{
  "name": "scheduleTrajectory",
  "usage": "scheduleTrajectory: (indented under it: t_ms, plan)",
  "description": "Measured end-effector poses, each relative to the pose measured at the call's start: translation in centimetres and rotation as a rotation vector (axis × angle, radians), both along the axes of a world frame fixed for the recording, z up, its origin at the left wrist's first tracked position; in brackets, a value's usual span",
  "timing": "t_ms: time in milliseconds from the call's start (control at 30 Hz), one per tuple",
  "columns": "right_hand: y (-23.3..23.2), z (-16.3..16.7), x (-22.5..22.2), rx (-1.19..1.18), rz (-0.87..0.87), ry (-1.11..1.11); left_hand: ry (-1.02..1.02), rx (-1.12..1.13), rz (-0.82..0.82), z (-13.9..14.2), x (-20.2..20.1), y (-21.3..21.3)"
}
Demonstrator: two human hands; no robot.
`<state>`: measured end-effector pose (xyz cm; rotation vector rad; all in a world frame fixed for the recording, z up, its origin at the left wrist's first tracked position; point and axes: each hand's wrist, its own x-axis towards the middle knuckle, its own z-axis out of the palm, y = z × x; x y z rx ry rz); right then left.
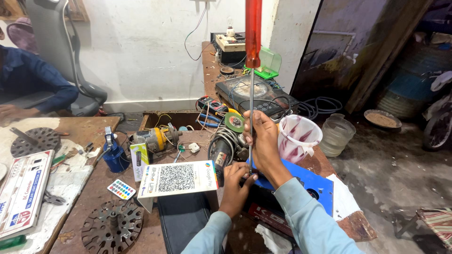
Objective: The person uses a large red-handled screwdriver to unscrew screws from a blue electronic device on a cluttered workbench, holding the device steady with the other hand and repositioning it to reach different screws. They continue removing screws from the casing throughout the clip.
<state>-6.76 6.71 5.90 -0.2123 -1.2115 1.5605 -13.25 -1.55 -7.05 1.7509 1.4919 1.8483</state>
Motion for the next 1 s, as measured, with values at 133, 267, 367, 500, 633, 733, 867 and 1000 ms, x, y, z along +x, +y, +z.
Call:
scheduleTrajectory:
  t_ms: [133,267,367,500,633,733,867,1000]
  plan:
    - [-0.6,0.3,-0.5,0.015,-0.053,-0.03,0.036,0.093,-0.012,-0.8,-0.4,0.0]
    - [-0.6,0.1,-0.9,0.026,-0.038,-0.085,-0.001,0.054,-0.012,-0.5,-0.2,0.1]
    - [-0.4,-0.7,-1.2,0.043,-0.029,-0.106,-0.083,-0.038,-0.025,0.0,0.0,-0.1]
    - [0.5,-1.3,-1.3,0.06,-0.005,-0.1,-0.106,-0.125,-0.004,0.5,0.1,0.1]
    - [1.2,-0.9,-0.5,0.002,0.013,-0.072,-0.106,-0.086,0.006,0.5,0.2,0.3]
    - [0.8,-0.4,0.2,-0.022,0.046,-0.015,-0.118,-0.094,-0.006,0.5,0.2,0.2]
    - [-0.2,0.1,0.8,-0.022,0.062,0.008,-0.043,-0.078,-0.066,0.3,-0.4,-0.2]
    - [-0.5,0.1,0.0,0.045,0.027,0.005,0.048,-0.039,-0.142,0.0,-1.2,-0.7]
